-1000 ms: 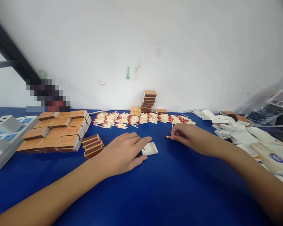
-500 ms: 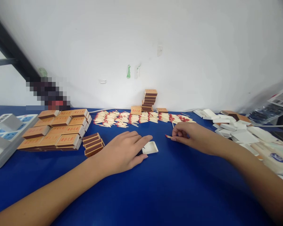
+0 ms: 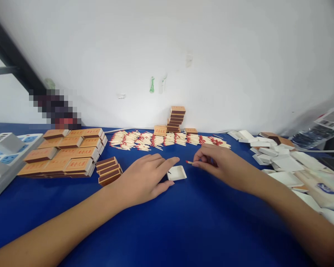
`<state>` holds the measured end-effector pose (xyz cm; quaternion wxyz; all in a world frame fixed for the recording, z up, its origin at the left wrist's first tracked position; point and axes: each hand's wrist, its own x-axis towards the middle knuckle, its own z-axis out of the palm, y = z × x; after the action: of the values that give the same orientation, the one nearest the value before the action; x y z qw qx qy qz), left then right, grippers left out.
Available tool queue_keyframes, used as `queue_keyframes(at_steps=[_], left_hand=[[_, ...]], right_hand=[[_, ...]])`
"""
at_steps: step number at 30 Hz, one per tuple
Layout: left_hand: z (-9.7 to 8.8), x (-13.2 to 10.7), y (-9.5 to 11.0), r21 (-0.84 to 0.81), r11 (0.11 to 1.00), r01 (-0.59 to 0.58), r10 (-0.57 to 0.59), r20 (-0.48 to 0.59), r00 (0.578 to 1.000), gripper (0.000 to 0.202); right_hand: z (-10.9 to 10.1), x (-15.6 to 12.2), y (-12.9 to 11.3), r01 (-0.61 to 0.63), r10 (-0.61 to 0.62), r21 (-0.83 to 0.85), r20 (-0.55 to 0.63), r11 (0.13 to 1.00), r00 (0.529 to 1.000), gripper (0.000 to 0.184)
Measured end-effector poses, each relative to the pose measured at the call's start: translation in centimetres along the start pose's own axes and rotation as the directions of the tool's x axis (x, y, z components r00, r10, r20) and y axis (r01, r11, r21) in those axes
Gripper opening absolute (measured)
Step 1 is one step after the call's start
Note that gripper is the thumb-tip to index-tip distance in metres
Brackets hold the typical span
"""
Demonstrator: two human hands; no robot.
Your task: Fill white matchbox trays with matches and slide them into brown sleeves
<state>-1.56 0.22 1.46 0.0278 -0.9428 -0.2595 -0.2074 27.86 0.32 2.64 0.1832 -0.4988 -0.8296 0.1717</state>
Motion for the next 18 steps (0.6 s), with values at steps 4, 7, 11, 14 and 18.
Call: queue_keyframes(at_steps=[4,7,11,14,18], left_hand=[[0.3,0.2,0.2,-0.008,1.000,-0.023,0.023,-0.045,0.999,0.056],[0.3,0.3,0.3,0.000,0.999,-0.053,0.053,-0.053,0.997,0.055],[0.1,0.5,0.5,0.017,0.997,-0.074,0.075,-0.065,0.995,0.055],[0.0,0.4,0.6,0.023,0.996,-0.086,0.087,-0.056,0.995,0.053],[0.1,0.3,0.6,0.019,0.997,-0.077,0.077,-0.028,0.997,0.049]], right_hand=[[1.8,-0.6,-3.1,0.145,-0.146,-0.016,-0.079,0.989,0.986,0.013],[2.8,-0.8,-4.0,0.205,-0.210,-0.080,-0.070,0.976,0.975,0.008],[3.1,-0.8,-3.9,0.204,-0.211,-0.120,-0.051,0.972,0.976,0.010],[3.0,-0.9,-4.0,0.196,-0.198,-0.091,-0.012,0.976,0.980,0.013],[1.9,-0.6,-3.7,0.140,-0.140,-0.056,0.006,0.989,0.990,0.014]])
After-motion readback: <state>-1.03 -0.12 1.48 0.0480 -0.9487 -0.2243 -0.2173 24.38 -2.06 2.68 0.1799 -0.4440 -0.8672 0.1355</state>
